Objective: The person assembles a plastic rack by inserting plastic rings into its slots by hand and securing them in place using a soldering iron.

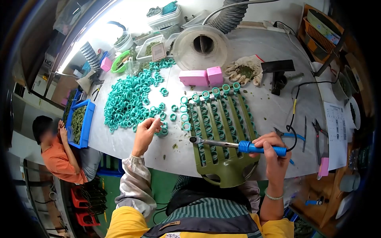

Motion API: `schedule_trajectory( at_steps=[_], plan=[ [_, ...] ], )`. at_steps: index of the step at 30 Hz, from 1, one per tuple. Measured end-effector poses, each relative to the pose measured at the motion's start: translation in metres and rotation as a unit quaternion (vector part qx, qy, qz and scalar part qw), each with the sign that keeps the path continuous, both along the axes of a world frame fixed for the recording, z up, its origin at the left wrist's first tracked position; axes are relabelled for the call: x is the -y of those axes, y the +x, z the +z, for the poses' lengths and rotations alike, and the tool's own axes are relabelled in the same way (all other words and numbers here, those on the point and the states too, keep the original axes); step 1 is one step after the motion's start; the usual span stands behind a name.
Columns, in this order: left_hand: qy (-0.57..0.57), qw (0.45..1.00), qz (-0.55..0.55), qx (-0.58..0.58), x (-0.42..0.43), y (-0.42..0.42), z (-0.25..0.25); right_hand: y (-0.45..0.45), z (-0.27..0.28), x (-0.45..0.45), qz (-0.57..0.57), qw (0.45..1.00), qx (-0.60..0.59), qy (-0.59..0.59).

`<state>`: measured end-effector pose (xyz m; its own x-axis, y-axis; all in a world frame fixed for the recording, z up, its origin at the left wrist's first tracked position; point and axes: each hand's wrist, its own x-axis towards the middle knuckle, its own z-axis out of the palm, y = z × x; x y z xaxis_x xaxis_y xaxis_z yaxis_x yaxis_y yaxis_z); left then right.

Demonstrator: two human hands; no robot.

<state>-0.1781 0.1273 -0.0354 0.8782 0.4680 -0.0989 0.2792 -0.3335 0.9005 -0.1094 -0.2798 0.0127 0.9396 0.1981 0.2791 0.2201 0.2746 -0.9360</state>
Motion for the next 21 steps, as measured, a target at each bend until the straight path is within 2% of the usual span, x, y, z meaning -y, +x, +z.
schedule_trajectory(
  at_steps=[1,4,5,9,12,13,21],
  plan=[
    [-0.056,0.998,-0.009,0.024,0.007,-0.005,0.004,0.0,0.0,0.001,-0.001,1.0,0.002,-0.004],
    [-0.122,0.99,-0.032,0.07,0.04,-0.013,0.022,-0.001,0.0,0.002,-0.006,1.0,0.004,-0.008],
    [-0.05,0.992,-0.11,-0.022,0.05,-0.022,0.03,-0.002,0.001,0.003,-0.007,1.0,0.005,-0.009],
    [-0.045,0.983,-0.156,0.091,0.087,-0.025,0.022,-0.003,-0.001,0.006,0.0,1.0,0.003,-0.011],
    [0.193,0.952,-0.173,0.16,0.097,-0.019,0.02,-0.003,-0.007,0.007,0.006,1.0,0.008,-0.004],
    [0.227,0.944,-0.173,0.164,0.101,-0.016,0.021,-0.003,-0.009,0.005,0.004,1.0,0.009,-0.003],
    [0.269,0.925,-0.213,0.166,0.105,-0.007,0.018,-0.001,-0.009,-0.003,0.021,1.0,0.014,0.016]
  ],
)
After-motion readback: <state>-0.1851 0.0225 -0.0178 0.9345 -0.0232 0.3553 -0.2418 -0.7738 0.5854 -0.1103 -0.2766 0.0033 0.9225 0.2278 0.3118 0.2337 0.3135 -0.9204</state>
